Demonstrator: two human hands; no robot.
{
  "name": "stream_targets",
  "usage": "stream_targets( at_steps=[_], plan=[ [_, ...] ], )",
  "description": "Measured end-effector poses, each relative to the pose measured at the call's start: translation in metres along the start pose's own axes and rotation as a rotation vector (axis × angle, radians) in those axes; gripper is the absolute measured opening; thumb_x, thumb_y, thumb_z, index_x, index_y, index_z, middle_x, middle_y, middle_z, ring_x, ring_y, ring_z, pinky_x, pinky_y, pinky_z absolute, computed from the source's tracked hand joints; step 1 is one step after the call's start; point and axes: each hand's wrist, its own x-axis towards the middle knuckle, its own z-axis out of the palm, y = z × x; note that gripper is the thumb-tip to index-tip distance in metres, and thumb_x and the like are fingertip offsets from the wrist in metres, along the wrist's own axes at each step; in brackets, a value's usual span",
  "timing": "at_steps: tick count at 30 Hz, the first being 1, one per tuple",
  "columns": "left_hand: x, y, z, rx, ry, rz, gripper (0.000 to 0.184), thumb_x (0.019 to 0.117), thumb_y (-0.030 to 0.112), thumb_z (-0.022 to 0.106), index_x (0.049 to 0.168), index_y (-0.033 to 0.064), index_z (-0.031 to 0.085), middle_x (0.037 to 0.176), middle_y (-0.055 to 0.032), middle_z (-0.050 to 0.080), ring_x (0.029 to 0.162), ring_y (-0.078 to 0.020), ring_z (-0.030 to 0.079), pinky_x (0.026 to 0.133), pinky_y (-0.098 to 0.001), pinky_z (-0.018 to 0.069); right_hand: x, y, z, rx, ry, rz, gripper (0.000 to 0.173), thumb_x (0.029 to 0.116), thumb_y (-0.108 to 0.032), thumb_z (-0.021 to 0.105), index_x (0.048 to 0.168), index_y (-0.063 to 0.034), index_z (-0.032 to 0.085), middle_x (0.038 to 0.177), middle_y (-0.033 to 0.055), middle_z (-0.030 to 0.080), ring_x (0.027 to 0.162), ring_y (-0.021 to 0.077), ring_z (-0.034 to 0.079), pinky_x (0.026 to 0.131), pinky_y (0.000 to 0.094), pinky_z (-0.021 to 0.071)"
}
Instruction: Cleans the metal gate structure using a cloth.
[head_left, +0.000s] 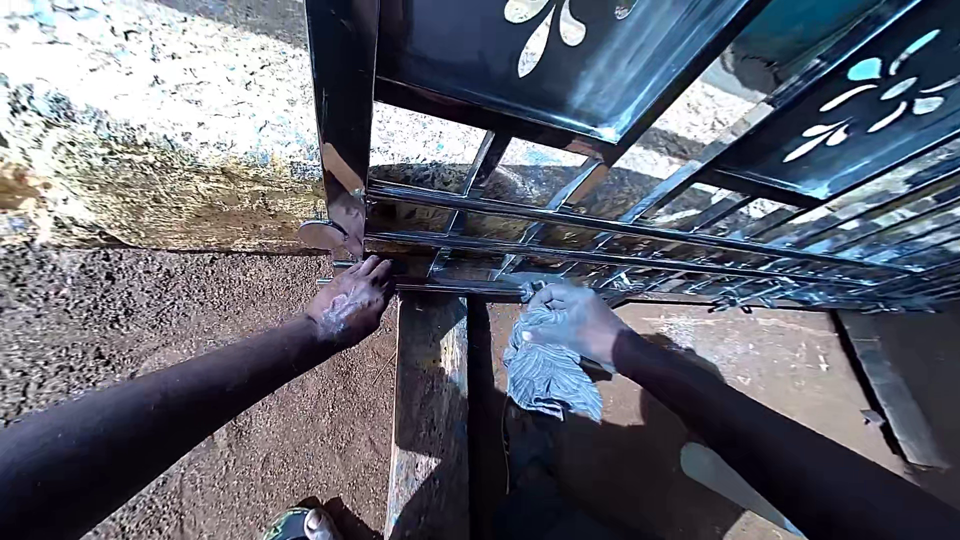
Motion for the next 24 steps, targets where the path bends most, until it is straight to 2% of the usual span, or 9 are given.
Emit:
stream_targets(
  at_steps=[3,6,8,10,13,17,20,22,24],
  plan=[
    [-0.005,0.03,-0.006,-0.198,0.11,-0.034,0.045,0.0915,0.027,0.065,0.126,-0.0022,0.066,0.138,-0.0214,0.061,0.131,-0.0382,0.057,0.109,-0.0537,0.0457,-0.013,-0.004,0.017,0.42,0.0,-0.118,0.026,0.0748,-0.002,0.071,0.101,-0.0063,0.07,0.09,0.007,0.072,0.077,0.0146,0.07,0.069,0.0323,0.0603],
    [-0.002,0.079,-0.032,-0.935,-0.111,-0.121,0.08,0.0898,0.041,0.073,0.154,0.0071,0.041,0.146,-0.0108,0.054,0.133,-0.0202,0.055,0.112,-0.042,0.0467,-0.019,-0.01,0.045,0.756,-0.046,-0.19,0.026,0.073,-0.002,0.063,0.097,-0.0094,0.07,0.084,0.0056,0.07,0.071,0.012,0.068,0.063,0.03,0.0594],
    [-0.004,0.096,-0.038,-1.256,-0.157,-0.123,0.056,0.0951,0.029,0.071,0.141,0.0027,0.054,0.124,-0.0095,0.068,0.112,-0.0134,0.067,0.101,-0.0346,0.0557,-0.015,-0.005,0.059,0.901,-0.064,-0.232,0.033,0.0765,-0.009,0.067,0.109,-0.011,0.07,0.091,0.0063,0.071,0.077,0.0123,0.069,0.07,0.0312,0.0598],
    [-0.008,0.097,-0.04,-1.254,-0.064,-0.162,0.025,0.1011,0.022,0.062,0.113,0.0011,0.07,0.098,-0.0045,0.074,0.09,-0.0064,0.07,0.086,-0.0282,0.0575,-0.011,0.008,0.07,0.995,-0.098,-0.232,0.056,0.0793,-0.028,0.077,0.131,-0.0122,0.063,0.103,0.0071,0.072,0.088,0.0134,0.07,0.078,0.0321,0.0602],
    [-0.01,0.085,-0.043,-1.228,0.07,-0.343,0.014,0.1012,0.02,0.063,0.1,0.0099,0.072,0.082,0.0035,0.072,0.074,-0.0035,0.068,0.072,-0.0241,0.058,-0.011,0.019,0.086,1.035,-0.171,-0.121,0.084,0.0716,-0.028,0.086,0.147,-0.0106,0.053,0.116,0.011,0.071,0.103,0.0183,0.07,0.092,0.0377,0.0592],
    [-0.013,0.076,-0.047,-1.381,0.072,-0.512,0.012,0.1046,0.013,0.056,0.107,0.0076,0.066,0.089,-0.0056,0.072,0.078,-0.0162,0.072,0.072,-0.0347,0.0636,-0.013,0.02,0.095,0.832,-0.299,-0.139,0.06,0.0719,-0.007,0.08,0.129,-0.0015,0.061,0.118,0.0062,0.071,0.108,0.0129,0.069,0.097,0.0331,0.0585],
    [-0.017,0.078,-0.046,-1.39,0.037,-0.55,0.015,0.1068,0.015,0.051,0.106,0.0089,0.064,0.087,-0.005,0.071,0.076,-0.0155,0.072,0.072,-0.0332,0.0628,0.002,0.039,0.088,0.738,-0.402,-0.497,0.02,0.0862,-0.023,0.07,0.1,-0.009,0.072,0.095,-0.007,0.071,0.088,-0.0007,0.065,0.08,0.0231,0.0553],
    [-0.019,0.08,-0.044,-1.284,0.017,-0.454,0.017,0.1064,0.023,0.052,0.104,0.0126,0.065,0.086,0.0007,0.07,0.076,-0.0093,0.069,0.071,-0.0293,0.0599,0.009,0.041,0.088,1.032,-0.463,-0.542,0.029,0.092,-0.042,0.071,0.103,-0.015,0.075,0.095,-0.0044,0.073,0.086,0.0029,0.067,0.077,0.0252,0.0567],
    [-0.018,0.084,-0.045,-1.14,0.038,-0.334,0.021,0.1045,0.027,0.051,0.103,0.0132,0.067,0.098,0.0032,0.066,0.093,-0.0056,0.064,0.084,-0.0285,0.0557,0.009,0.032,0.09,1.212,-0.447,-0.425,0.046,0.0847,-0.055,0.074,0.112,-0.0179,0.07,0.1,0.0016,0.073,0.091,0.0107,0.07,0.08,0.0315,0.058]
  ],
)
